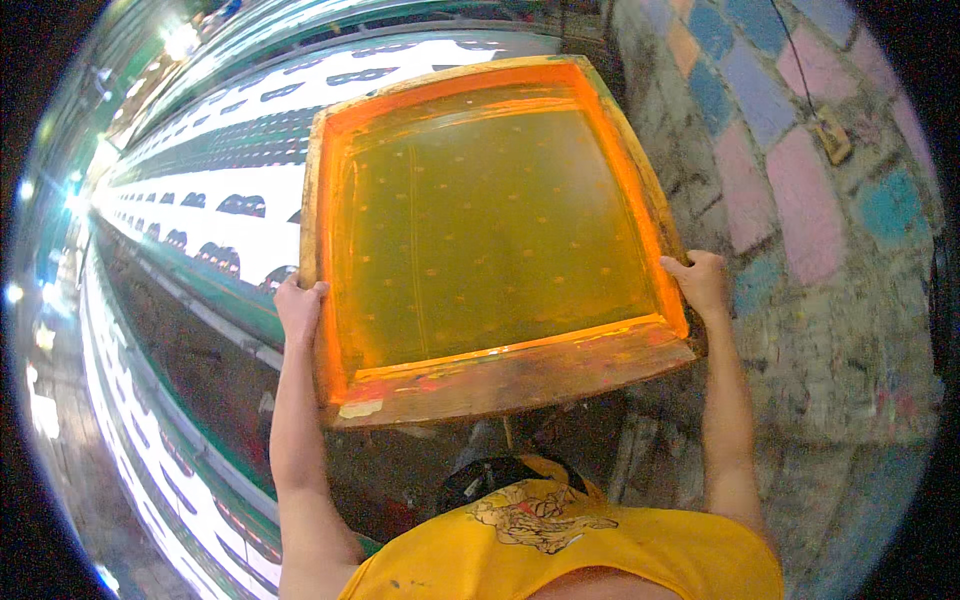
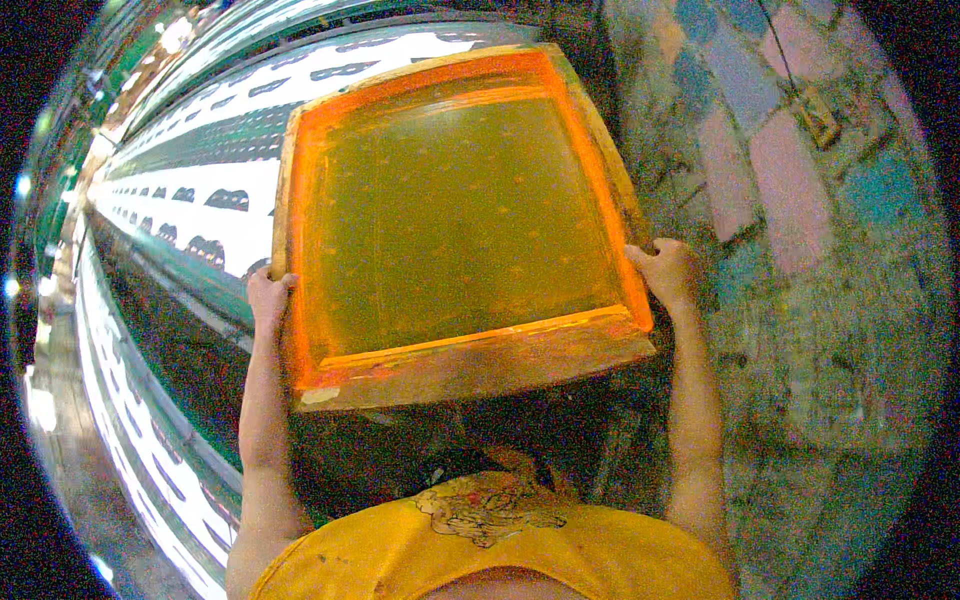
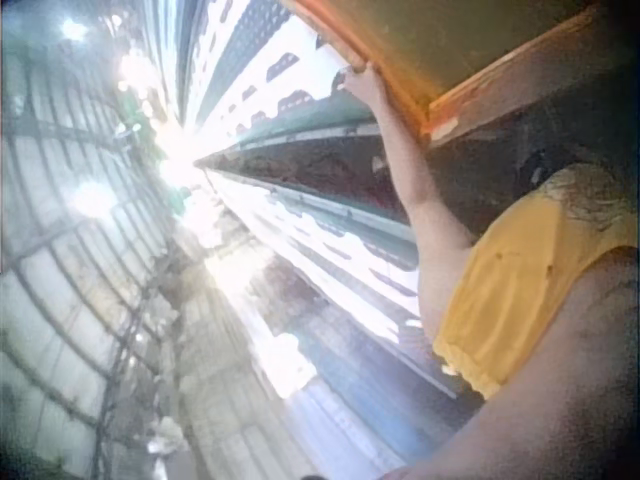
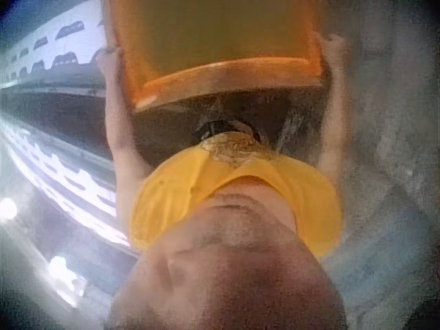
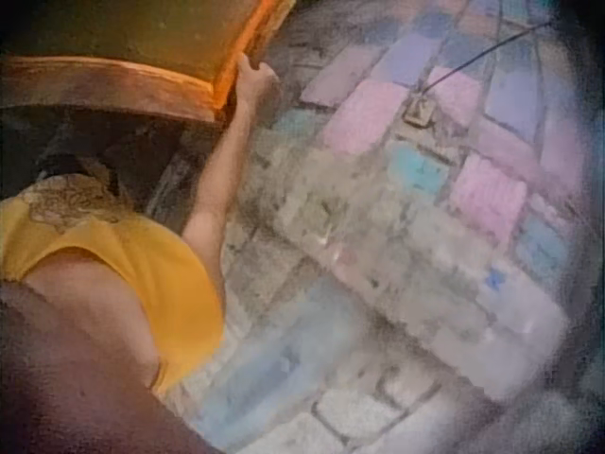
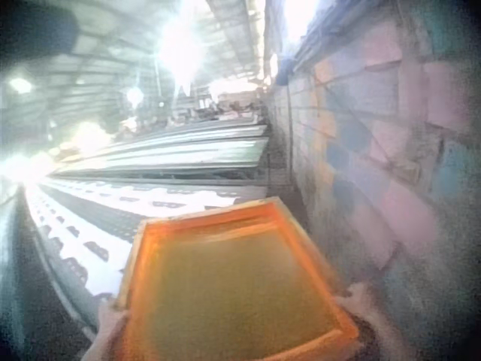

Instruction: The person holds a square screen-printing frame over a conveyor belt and repeatedly uses a squeegee to pull a green viscous substance across the mesh. The person moves the frame along the belt and continues the squeegee strokes throughout the clip.

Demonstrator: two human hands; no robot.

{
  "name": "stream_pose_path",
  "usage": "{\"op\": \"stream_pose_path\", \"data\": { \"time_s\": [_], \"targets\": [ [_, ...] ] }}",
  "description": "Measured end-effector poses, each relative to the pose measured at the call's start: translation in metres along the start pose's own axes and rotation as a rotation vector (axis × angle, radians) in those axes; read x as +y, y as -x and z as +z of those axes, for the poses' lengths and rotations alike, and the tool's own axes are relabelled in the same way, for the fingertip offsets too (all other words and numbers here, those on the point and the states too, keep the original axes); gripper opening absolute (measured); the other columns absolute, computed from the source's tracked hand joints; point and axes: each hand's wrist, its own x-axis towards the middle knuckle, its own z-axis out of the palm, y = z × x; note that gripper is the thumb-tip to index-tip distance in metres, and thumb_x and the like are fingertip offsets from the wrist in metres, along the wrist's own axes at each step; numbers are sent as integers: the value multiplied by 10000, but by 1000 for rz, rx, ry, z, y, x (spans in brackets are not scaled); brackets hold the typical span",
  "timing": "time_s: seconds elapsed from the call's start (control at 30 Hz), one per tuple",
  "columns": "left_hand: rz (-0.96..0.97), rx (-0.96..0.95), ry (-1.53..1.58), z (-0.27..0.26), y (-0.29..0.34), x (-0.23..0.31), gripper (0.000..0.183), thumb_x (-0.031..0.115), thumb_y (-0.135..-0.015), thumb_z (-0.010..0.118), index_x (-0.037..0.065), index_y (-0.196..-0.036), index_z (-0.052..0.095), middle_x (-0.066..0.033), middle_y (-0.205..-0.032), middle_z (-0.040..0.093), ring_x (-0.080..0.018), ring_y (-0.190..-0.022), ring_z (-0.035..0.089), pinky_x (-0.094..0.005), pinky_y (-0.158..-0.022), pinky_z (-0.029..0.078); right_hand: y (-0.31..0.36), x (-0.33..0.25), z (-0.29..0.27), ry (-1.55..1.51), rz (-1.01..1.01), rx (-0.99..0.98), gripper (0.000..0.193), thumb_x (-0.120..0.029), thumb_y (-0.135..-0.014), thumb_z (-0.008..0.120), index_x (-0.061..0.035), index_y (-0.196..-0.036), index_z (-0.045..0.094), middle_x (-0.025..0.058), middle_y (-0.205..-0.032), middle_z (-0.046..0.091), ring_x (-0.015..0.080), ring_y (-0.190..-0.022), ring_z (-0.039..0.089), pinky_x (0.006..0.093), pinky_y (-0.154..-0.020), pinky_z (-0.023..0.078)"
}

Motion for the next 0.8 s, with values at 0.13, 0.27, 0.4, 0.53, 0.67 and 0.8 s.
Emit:
{"op": "stream_pose_path", "data": {
  "time_s": [0.13,0.27,0.4,0.53,0.67,0.8],
  "targets": [
    [-92,86,24,1,30,14,363,194,-698,762,-61,-953,727,-217,-832,738,-346,-784,722,-425,-756,550,-56,17,16,-71,-78,-41,529,-507,-777,780,11,-722,684,234,-726,677,391,-662,655,495,-646,499],
    [-162,166,-25,27,33,35,404,203,-688,760,-60,-992,716,-227,-889,737,-365,-838,713,-436,-798,540,-121,20,23,3,-226,-29,540,-521,-776,773,12,-729,699,233,-736,684,387,-686,668,494,-651,504],
    [-219,273,-25,78,17,1,428,215,-686,767,-56,-1012,719,-237,-910,736,-380,-858,712,-444,-793,541,-184,12,62,14,-340,25,540,-526,-772,774,7,-723,709,231,-731,684,385,-675,667,492,-646,504],
    [-325,244,-38,113,-47,33,415,193,-703,769,-51,-1035,723,-231,-925,742,-353,-857,724,-428,-802,550,-278,-17,78,-27,-344,-1,510,-484,-765,787,12,-702,687,235,-698,651,384,-631,632,486,-619,478],
    [-380,256,85,148,-95,83,366,156,-735,785,-32,-1043,728,-214,-921,747,-318,-832,730,-418,-798,552,-381,-19,93,-18,-438,31,515,-479,-761,792,11,-672,659,239,-680,635,390,-610,614,501,-600,458],
    [-415,272,34,181,-143,95,359,146,-740,789,-34,-1043,721,-209,-908,744,-324,-846,725,-413,-803,549,-460,-25,126,5,-464,24,517,-503,-757,793,-6,-677,674,236,-707,656,398,-635,633,513,-613,469]
  ]
}}
